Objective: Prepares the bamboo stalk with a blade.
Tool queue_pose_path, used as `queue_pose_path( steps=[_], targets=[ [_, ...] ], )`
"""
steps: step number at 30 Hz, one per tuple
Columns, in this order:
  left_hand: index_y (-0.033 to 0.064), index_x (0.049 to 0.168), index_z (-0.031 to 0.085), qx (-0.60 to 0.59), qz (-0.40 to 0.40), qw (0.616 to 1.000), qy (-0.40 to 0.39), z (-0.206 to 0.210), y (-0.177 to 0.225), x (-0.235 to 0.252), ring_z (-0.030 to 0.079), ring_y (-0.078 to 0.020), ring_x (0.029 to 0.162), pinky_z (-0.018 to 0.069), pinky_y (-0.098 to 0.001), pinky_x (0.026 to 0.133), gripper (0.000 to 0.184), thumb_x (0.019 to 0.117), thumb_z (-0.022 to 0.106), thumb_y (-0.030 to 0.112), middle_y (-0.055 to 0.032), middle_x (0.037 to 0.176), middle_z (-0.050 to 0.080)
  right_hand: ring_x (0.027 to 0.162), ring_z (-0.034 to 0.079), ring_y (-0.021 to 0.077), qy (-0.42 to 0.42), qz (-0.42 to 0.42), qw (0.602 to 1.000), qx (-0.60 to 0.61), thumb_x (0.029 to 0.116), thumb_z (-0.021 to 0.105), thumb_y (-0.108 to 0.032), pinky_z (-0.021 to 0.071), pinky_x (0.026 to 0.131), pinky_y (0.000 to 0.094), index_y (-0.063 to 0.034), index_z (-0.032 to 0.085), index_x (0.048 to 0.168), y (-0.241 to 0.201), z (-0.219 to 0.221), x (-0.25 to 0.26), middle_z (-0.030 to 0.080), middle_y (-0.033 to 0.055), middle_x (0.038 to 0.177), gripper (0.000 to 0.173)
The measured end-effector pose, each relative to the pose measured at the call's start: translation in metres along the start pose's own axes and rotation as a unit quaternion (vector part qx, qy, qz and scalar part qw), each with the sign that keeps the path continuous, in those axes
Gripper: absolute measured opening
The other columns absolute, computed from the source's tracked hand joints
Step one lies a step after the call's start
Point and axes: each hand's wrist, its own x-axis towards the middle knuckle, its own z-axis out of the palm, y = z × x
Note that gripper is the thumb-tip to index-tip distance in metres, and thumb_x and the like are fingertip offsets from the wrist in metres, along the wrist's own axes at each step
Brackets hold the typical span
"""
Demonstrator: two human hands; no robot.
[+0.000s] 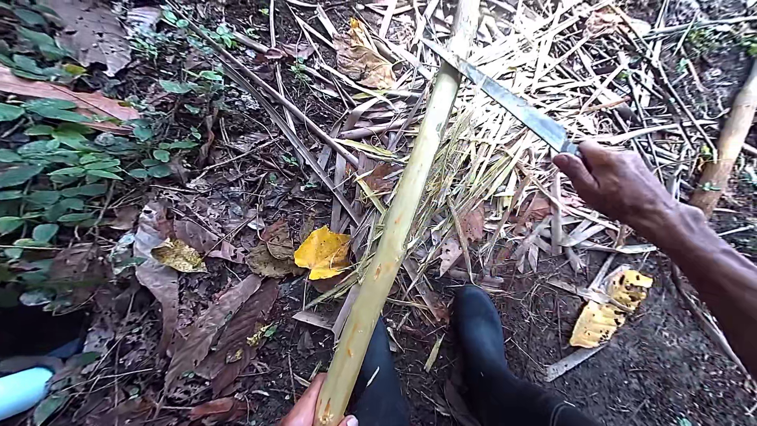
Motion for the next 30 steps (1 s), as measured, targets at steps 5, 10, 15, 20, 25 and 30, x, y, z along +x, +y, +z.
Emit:
queue_pose_path(
  steps=[5, 10, 15, 20, 25, 30],
  targets=[
    [-0.0073, 0.121, 0.058, 0.017, 0.007, 1.0, -0.005, 0.0, -0.001, -0.001, 0.065, -0.0205, 0.079, 0.0546, -0.0412, 0.073, 0.048, 0.0883, 0.071, 0.026, -0.0152, 0.091, 0.066, 0.045, 0.05, 0.0225, -0.01, -0.117, 0.993, -0.004, 0.1034, 0.039, -0.056, 0.04, 0.04, 0.0441, -0.0094, 0.057, 0.086, -0.028, 0.024, -0.034, 0.045, 0.0015, 0.055, 0.052],
    [-0.0072, 0.12, 0.059, 0.021, 0.009, 1.0, 0.002, 0.001, 0.001, -0.001, 0.065, -0.018, 0.078, 0.0544, -0.039, 0.074, 0.048, 0.0866, 0.073, 0.024, -0.0132, 0.09, 0.066, 0.046, 0.054, 0.0261, -0.014, -0.078, 0.997, 0.02, 0.1045, 0.036, -0.059, 0.0422, 0.041, 0.047, -0.0079, 0.056, 0.086, -0.041, 0.037, -0.024, 0.047, 0.0047, 0.054, 0.058],
    [-0.0075, 0.121, 0.058, 0.014, 0.004, 1.0, 0.003, 0.001, 0.0, -0.002, 0.065, -0.0171, 0.078, 0.0547, -0.0372, 0.073, 0.049, 0.0863, 0.073, 0.024, -0.0129, 0.09, 0.066, 0.043, 0.049, 0.0205, -0.007, -0.108, 0.993, 0.042, 0.1039, 0.034, -0.061, 0.039, 0.038, 0.0416, -0.0098, 0.055, 0.085, -0.048, 0.05, -0.03, 0.043, 0.0007, 0.053, 0.058],
    [-0.0053, 0.119, 0.059, 0.015, 0.01, 1.0, 0.003, 0.001, 0.0, 0.0, 0.064, -0.0141, 0.075, 0.0543, -0.0349, 0.071, 0.046, 0.0856, 0.072, 0.024, -0.0096, 0.087, 0.065, 0.053, 0.056, 0.034, -0.015, -0.048, 0.998, 0.043, 0.1042, 0.03, -0.064, 0.0442, 0.048, 0.0549, -0.0029, 0.056, 0.093, -0.028, 0.044, 0.009, 0.049, 0.0109, 0.059, 0.067],
    [-0.0059, 0.121, 0.059, 0.015, 0.005, 1.0, 0.004, 0.0, 0.001, 0.0, 0.064, -0.0153, 0.076, 0.0543, -0.0362, 0.072, 0.048, 0.0863, 0.073, 0.025, -0.0109, 0.088, 0.065, 0.049, 0.051, 0.0261, -0.01, -0.08, 0.996, 0.039, 0.1049, 0.033, -0.061, 0.0404, 0.045, 0.0474, -0.0074, 0.054, 0.088, -0.031, 0.038, 0.008, 0.044, 0.0049, 0.057, 0.061],
    [-0.0067, 0.121, 0.059, 0.011, 0.013, 1.0, 0.009, 0.001, -0.002, 0.0, 0.064, -0.0141, 0.076, 0.0546, -0.0348, 0.072, 0.048, 0.0859, 0.072, 0.024, -0.0103, 0.087, 0.066, 0.056, 0.06, 0.0386, 0.006, -0.069, 0.997, 0.018, 0.1045, 0.033, -0.063, 0.0465, 0.05, 0.0577, 0.0001, 0.057, 0.092, -0.015, 0.048, 0.019, 0.053, 0.0153, 0.061, 0.069]
  ],
)
